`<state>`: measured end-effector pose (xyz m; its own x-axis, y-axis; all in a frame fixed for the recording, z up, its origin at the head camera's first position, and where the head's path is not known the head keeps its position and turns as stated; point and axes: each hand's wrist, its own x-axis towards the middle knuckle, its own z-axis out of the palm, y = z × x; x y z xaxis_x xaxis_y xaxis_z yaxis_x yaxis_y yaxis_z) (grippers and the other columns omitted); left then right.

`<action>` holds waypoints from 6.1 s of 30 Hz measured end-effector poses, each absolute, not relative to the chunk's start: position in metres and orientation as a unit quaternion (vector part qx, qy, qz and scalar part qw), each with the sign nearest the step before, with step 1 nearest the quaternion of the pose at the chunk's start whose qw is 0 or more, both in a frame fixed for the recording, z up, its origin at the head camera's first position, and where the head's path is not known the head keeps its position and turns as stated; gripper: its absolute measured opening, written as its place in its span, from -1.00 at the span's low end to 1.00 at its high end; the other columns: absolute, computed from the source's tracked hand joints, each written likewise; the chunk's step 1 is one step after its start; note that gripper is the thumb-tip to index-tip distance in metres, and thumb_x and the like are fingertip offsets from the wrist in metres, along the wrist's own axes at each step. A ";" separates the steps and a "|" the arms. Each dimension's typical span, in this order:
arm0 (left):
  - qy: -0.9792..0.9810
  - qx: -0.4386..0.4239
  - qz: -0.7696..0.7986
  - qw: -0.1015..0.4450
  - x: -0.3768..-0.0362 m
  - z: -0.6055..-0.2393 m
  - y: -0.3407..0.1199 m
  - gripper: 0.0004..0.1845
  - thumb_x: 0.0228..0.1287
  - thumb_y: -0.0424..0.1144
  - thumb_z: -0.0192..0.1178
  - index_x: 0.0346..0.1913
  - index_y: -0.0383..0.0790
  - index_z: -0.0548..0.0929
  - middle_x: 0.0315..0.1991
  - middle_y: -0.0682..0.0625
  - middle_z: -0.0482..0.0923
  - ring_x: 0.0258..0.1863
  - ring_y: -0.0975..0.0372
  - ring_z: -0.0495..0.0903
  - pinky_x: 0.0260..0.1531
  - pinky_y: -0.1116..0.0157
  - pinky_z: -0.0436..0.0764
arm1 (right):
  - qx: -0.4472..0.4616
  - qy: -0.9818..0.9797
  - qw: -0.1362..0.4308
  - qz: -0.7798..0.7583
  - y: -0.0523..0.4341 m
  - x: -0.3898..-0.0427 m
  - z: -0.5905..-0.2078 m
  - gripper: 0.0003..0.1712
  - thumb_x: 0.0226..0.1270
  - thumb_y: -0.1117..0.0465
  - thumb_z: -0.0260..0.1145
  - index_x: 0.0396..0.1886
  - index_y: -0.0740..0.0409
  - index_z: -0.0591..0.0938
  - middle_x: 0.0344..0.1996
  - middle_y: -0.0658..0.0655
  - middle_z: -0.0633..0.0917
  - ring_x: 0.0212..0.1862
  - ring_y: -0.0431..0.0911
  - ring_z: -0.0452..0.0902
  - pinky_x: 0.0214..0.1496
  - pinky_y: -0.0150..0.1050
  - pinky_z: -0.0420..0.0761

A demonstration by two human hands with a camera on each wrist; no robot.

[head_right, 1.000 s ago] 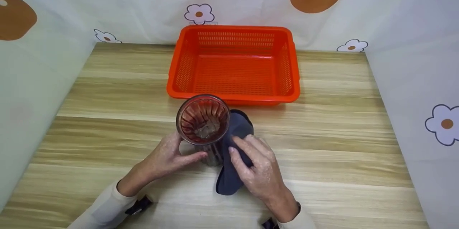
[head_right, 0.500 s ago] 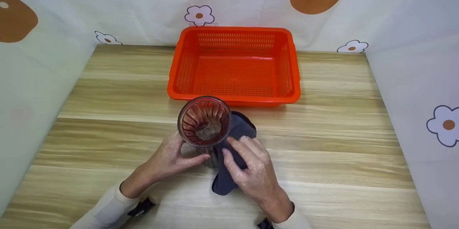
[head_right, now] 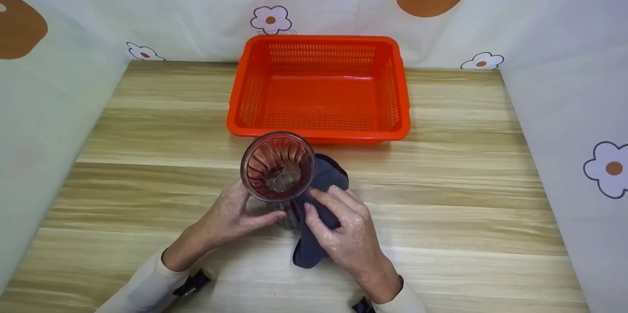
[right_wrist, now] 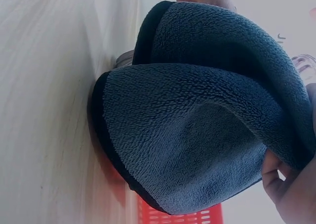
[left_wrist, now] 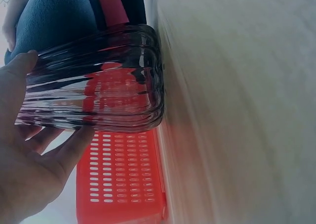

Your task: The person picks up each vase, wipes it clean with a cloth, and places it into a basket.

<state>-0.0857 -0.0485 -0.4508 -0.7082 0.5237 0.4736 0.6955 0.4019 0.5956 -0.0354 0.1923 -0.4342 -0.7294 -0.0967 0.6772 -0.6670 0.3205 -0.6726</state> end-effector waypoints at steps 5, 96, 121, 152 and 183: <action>-0.831 -0.365 -0.404 0.109 -0.086 -0.451 -0.048 -0.11 0.19 0.16 0.45 0.47 -0.15 0.32 0.24 0.00 0.51 0.05 0.21 0.58 -0.03 0.22 0.64 | 0.238 -0.769 0.266 0.530 0.193 -0.035 -0.437 -0.58 -0.07 0.69 0.42 -0.19 0.29 0.76 -0.16 0.21 0.76 -0.13 -0.12 0.68 -0.06 -0.42 0.63; -0.836 -0.360 -0.404 0.093 -0.086 -0.453 -0.050 -0.08 0.20 0.18 0.42 0.51 -0.16 0.29 0.36 -0.01 0.43 0.26 0.16 0.49 0.21 0.14 0.53 | 0.201 -0.828 0.149 0.501 0.211 -0.033 -0.466 -0.68 0.07 0.57 0.50 -0.18 0.22 0.81 -0.31 -0.02 0.75 -0.28 -0.16 0.65 -0.11 -0.51 0.55; -0.838 -0.361 -0.395 0.103 -0.085 -0.451 -0.049 -0.06 0.21 0.19 0.41 0.50 -0.19 0.28 0.34 -0.04 0.43 0.27 0.14 0.48 0.24 0.13 0.50 | 0.149 -0.926 0.062 0.340 0.214 -0.033 -0.454 -0.80 0.19 0.23 0.54 -0.17 0.09 0.84 -0.18 -0.02 0.78 -0.08 -0.14 0.69 0.01 -0.04 0.67; -0.815 -0.382 -0.434 0.023 -0.090 -0.436 -0.053 -0.03 0.25 -0.08 0.47 0.58 -0.17 0.12 0.44 -0.09 0.36 0.38 0.18 0.37 0.34 0.18 0.37 | 0.209 -0.774 0.273 0.531 0.204 -0.024 -0.427 -0.68 0.02 0.66 0.41 -0.17 0.43 0.75 -0.45 0.13 0.64 -0.44 -0.21 0.49 -0.43 -0.45 0.48; -0.803 -0.380 -0.457 0.040 -0.096 -0.437 -0.054 -0.04 0.07 0.07 0.54 0.51 -0.13 0.34 0.30 -0.01 0.51 0.19 0.24 0.56 0.03 0.37 0.61 | 0.189 -0.805 0.228 0.515 0.194 -0.030 -0.425 -0.58 0.04 0.67 0.44 -0.12 0.26 0.80 -0.07 0.14 0.77 -0.01 -0.08 0.69 0.09 -0.33 0.61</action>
